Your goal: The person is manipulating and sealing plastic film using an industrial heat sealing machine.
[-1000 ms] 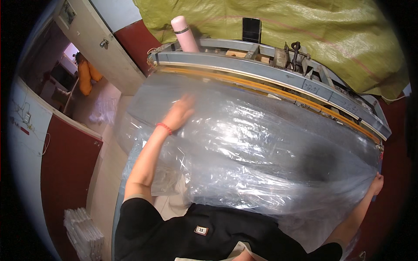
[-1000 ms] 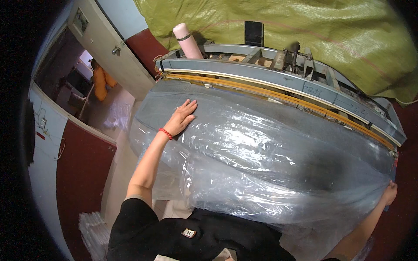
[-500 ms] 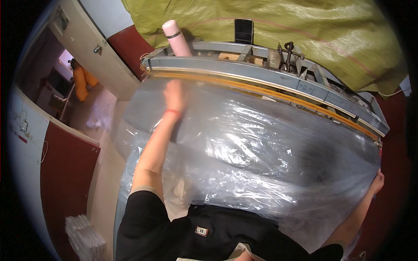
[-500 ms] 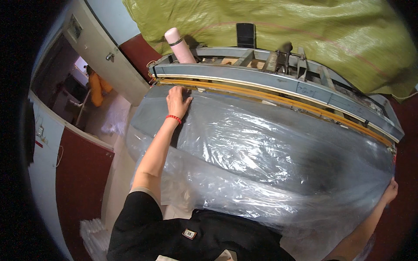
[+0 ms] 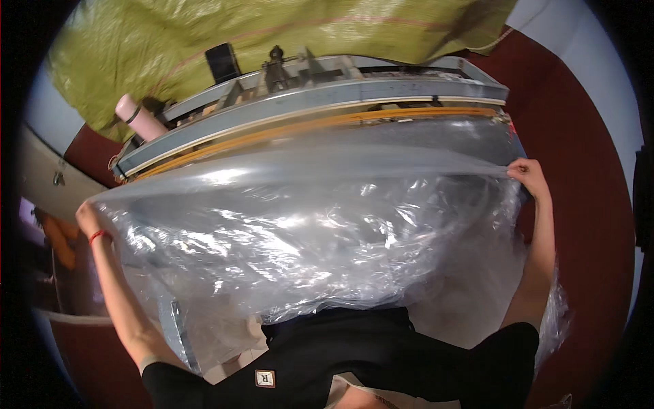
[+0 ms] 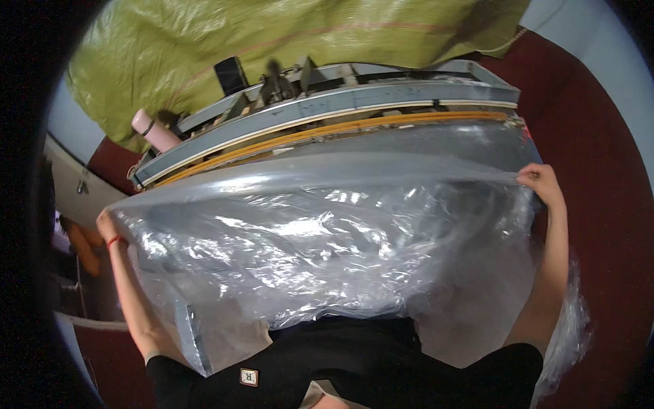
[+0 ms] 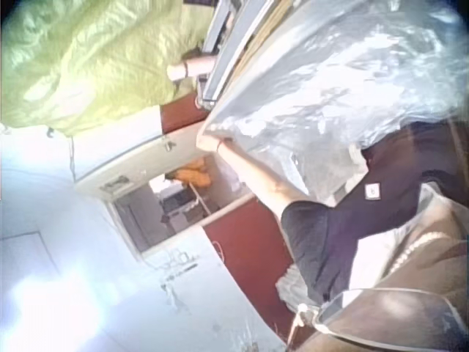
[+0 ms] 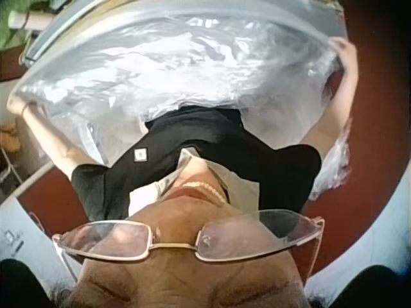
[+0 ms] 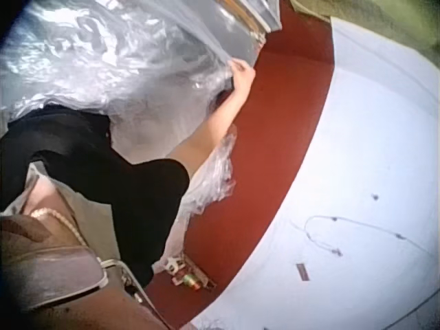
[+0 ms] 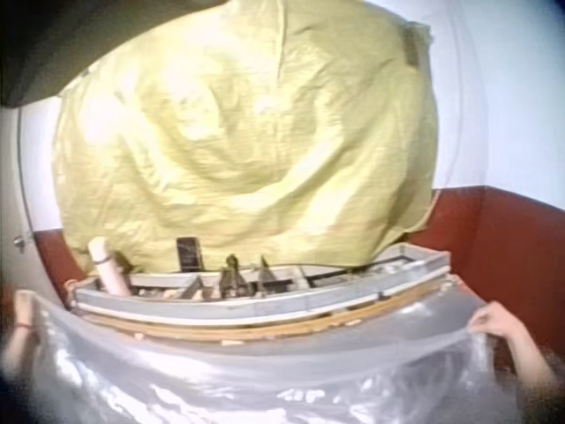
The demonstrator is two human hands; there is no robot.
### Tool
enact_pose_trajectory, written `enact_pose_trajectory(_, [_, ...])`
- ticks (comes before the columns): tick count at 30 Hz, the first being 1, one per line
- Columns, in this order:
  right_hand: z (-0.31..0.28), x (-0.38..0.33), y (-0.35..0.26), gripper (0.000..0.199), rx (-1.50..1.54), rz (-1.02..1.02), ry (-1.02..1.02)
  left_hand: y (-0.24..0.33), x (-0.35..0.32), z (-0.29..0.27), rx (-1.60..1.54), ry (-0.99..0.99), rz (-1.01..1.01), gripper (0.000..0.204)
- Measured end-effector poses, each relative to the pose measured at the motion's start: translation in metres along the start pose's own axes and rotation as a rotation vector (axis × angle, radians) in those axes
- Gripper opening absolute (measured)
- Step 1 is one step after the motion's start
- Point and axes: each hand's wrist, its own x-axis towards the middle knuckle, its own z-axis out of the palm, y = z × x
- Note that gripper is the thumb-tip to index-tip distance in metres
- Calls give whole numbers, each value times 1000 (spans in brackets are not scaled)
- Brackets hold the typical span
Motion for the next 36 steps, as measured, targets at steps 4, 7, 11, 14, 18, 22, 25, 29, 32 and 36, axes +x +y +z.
enact_pose_trajectory(4, [-12,-13,10,7,-84,-45,101,22,18,-23,-299,168,-105,26])
enact_pose_trajectory(7, [-35,3,10,5,221,-91,526,56,20,-29,-532,292,-110,25])
enact_pose_trajectory(11, [-67,44,5,10,874,-182,874,147,-18,8,-491,332,-159,22])
enact_pose_trajectory(14, [-43,86,41,12,346,-121,1090,60,-49,97,-118,313,-77,21])
enact_pose_trajectory(18, [19,135,120,14,-3,18,915,-9,-86,175,-290,119,-248,19])
enact_pose_trajectory(22, [57,161,107,10,309,-204,874,-64,-74,192,-374,117,-272,16])
enact_pose_trajectory(25, [62,173,92,10,424,-152,904,-84,-57,210,-451,116,-224,15])
enact_pose_trajectory(29, [71,179,73,11,497,-213,941,-96,-40,219,-524,-44,-285,12])
enact_pose_trajectory(32, [69,181,75,13,500,-147,963,-94,-38,222,-582,-39,-387,12])
enact_pose_trajectory(36, [63,185,85,15,403,-111,1019,-84,-41,227,-724,17,-328,16])
